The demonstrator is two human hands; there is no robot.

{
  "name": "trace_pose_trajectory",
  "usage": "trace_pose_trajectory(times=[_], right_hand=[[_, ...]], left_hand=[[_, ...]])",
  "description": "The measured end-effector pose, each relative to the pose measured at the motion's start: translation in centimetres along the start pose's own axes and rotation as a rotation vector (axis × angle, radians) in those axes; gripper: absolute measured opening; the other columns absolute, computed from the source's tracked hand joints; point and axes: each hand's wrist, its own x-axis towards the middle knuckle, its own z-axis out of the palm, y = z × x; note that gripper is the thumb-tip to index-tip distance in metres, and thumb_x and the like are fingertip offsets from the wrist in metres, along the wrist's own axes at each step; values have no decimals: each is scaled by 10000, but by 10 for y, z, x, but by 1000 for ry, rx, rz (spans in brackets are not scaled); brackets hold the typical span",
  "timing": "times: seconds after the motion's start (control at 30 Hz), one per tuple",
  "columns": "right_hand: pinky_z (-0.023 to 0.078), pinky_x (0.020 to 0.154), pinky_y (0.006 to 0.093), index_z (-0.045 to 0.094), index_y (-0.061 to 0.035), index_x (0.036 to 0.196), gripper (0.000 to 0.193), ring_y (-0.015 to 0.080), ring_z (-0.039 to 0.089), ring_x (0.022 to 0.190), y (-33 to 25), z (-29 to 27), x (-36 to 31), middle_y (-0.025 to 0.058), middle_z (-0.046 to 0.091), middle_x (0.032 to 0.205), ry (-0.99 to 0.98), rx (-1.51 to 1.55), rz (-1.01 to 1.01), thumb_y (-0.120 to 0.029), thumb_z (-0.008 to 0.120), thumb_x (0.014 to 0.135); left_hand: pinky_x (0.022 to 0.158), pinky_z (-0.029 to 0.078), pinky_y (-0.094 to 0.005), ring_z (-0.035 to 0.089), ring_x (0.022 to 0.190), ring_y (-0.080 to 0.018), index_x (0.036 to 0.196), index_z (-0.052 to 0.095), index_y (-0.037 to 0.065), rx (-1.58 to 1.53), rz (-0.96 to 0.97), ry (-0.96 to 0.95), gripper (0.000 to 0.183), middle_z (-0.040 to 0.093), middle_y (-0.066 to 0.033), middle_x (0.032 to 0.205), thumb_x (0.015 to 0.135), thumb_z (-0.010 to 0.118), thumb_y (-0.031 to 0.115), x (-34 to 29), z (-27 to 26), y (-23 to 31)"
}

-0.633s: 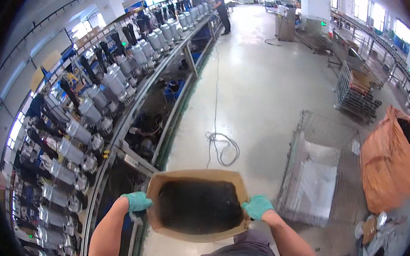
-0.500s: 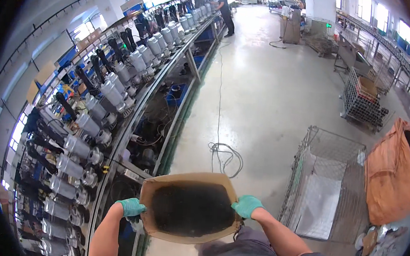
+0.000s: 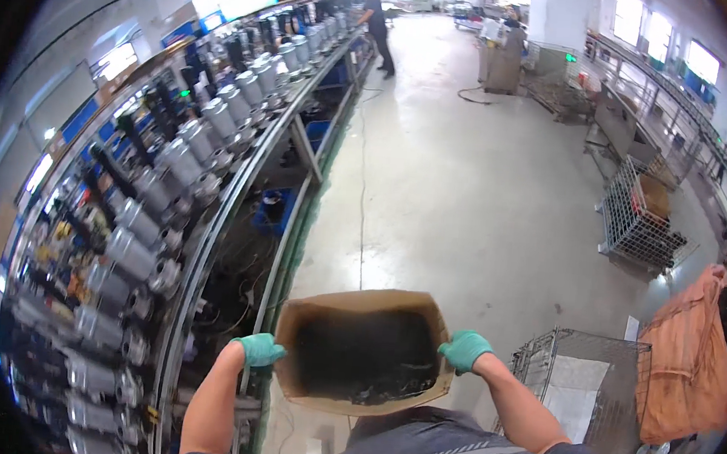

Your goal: The person works at an assembly line, picking up small metal components from a cardboard box, inspecting them, and then installing them into the tops of a row of large silver industrial pumps using their hands.

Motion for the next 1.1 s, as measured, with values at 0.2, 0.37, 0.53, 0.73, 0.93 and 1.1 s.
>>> trace_pose_trajectory(times=[0.2, 0.37, 0.53, 0.73, 0.93, 1.1], right_hand=[[556, 837, 494, 743, 35, 859, 449, 424, 706, 812, 62, -144, 98, 258, 721, 864, 308, 75, 187, -366, 548, 917], [529, 898, 510, 735, 35, 910, 423, 454, 673, 954, 141, -245, 213, 300, 695, 970, 524, 157, 290, -367, 604, 888], [533, 868, 517, 734, 15, 917, 404, 455, 678, 926, 204, -387, 323, 293, 699, 969, 507, 136, 351, -372, 616, 909], [537, 824, 520, 719, 46, 922, 414, 460, 683, 889, 244, -563, 422, 308, 694, 927, 554, 239, 430, -361, 652, 896], [530, 851, 524, 719, 48, 940, 402, 471, 674, 931, 304, -705, 557, 323, 690, 960, 599, 272, 527, -345, 664, 871], [506, 892, 545, 704, 62, 944, 436, 487, 643, 1011, 338, -814, 654, 340, 665, 1040, 679, 265, 618, -356, 627, 848]], left_hand=[[824, 540, -495, 682, 901, -441, 1045, 717, 21, -79, -89, -185, 377, 712, -248, 983, 1037, 460, 296, 231, -227, 25], [683, 592, -399, 720, 605, -220, 865, 763, -40, -182, -232, -337, 566, 765, -126, 760, 1045, 435, 385, 409, -405, 83], [616, 607, -400, 722, 606, -249, 856, 710, -73, -260, -212, -341, 535, 739, -155, 744, 1035, 463, 367, 575, -541, 126], [583, 611, -423, 720, 614, -282, 936, 702, -83, -263, -152, -382, 475, 746, -192, 835, 989, 460, 322, 775, -687, 140], [621, 621, -408, 719, 632, -278, 959, 711, -59, -211, -83, -431, 432, 743, -185, 824, 959, 481, 307, 984, -829, 158], [608, 613, -413, 707, 598, -269, 966, 703, -83, -164, 20, -486, 452, 744, -188, 799, 969, 461, 300, 1174, -927, 178]])
